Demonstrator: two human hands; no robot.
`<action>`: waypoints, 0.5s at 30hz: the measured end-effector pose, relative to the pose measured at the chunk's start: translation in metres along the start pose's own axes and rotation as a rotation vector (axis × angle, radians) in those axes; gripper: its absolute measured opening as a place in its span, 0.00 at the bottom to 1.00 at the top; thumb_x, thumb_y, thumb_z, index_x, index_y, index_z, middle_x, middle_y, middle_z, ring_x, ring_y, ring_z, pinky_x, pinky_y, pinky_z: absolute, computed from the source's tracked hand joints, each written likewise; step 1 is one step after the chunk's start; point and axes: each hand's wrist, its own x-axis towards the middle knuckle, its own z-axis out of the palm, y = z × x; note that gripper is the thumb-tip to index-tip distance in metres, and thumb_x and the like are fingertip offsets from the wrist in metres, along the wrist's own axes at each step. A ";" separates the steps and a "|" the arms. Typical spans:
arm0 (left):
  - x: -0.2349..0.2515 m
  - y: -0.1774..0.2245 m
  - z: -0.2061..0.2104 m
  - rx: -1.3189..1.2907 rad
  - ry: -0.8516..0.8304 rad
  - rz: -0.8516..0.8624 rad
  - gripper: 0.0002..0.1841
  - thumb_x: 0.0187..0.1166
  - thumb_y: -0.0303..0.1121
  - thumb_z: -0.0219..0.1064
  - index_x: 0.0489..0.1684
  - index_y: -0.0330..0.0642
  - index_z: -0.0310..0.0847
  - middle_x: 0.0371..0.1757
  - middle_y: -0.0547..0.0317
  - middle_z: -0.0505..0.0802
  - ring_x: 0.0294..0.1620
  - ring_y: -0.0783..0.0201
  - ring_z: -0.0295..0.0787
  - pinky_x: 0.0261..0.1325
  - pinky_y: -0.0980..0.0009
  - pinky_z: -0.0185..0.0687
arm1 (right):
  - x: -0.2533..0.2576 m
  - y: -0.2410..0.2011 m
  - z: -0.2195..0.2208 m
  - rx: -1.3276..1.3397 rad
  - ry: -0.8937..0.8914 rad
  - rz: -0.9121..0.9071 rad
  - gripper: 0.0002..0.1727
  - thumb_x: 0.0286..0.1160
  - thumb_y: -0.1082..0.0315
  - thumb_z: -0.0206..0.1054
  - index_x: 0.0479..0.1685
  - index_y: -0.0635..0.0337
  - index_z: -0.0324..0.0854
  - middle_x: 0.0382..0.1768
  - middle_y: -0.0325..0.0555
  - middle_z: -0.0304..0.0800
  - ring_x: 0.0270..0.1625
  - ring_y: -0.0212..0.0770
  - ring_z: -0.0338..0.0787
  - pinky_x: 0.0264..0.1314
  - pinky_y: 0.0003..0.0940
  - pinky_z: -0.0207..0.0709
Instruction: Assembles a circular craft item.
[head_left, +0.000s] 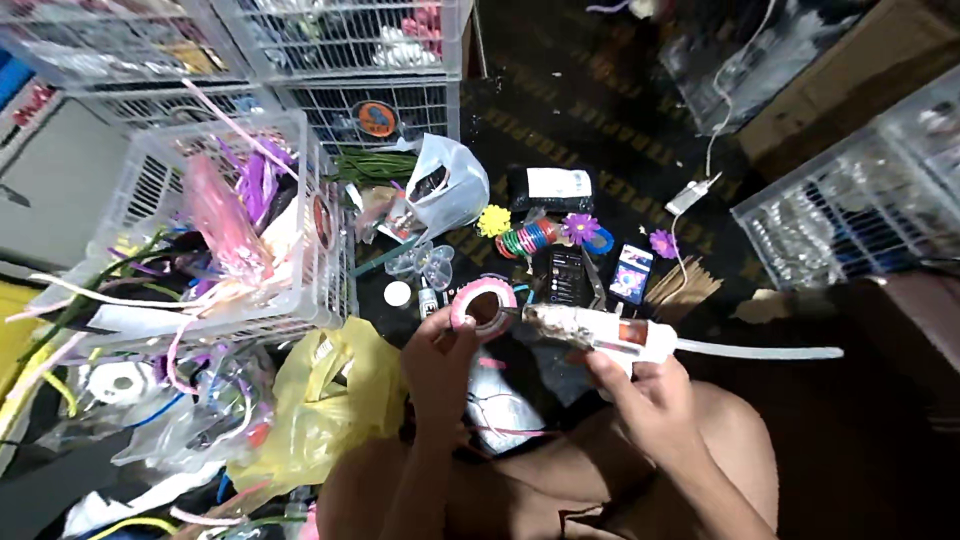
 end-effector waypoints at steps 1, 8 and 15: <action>-0.003 0.001 -0.002 -0.011 0.000 0.040 0.10 0.75 0.23 0.71 0.50 0.28 0.85 0.37 0.58 0.94 0.34 0.74 0.94 0.43 0.75 0.94 | 0.000 -0.001 0.002 -0.013 -0.004 -0.024 0.12 0.86 0.54 0.64 0.54 0.52 0.81 0.42 0.16 0.91 0.41 0.11 0.87 0.46 0.13 0.84; -0.015 0.000 -0.006 -0.016 -0.048 0.089 0.10 0.75 0.24 0.72 0.50 0.28 0.87 0.36 0.60 0.95 0.31 0.79 0.91 0.37 0.81 0.90 | -0.001 0.004 0.012 -0.092 -0.055 -0.076 0.14 0.88 0.53 0.61 0.53 0.54 0.80 0.41 0.17 0.90 0.41 0.08 0.85 0.47 0.10 0.82; -0.016 -0.002 -0.003 -0.028 -0.053 0.098 0.10 0.74 0.25 0.72 0.49 0.27 0.88 0.34 0.60 0.95 0.30 0.80 0.90 0.36 0.82 0.88 | -0.001 0.007 0.016 -0.145 -0.082 -0.103 0.18 0.88 0.53 0.62 0.54 0.61 0.81 0.45 0.24 0.92 0.50 0.10 0.87 0.57 0.14 0.83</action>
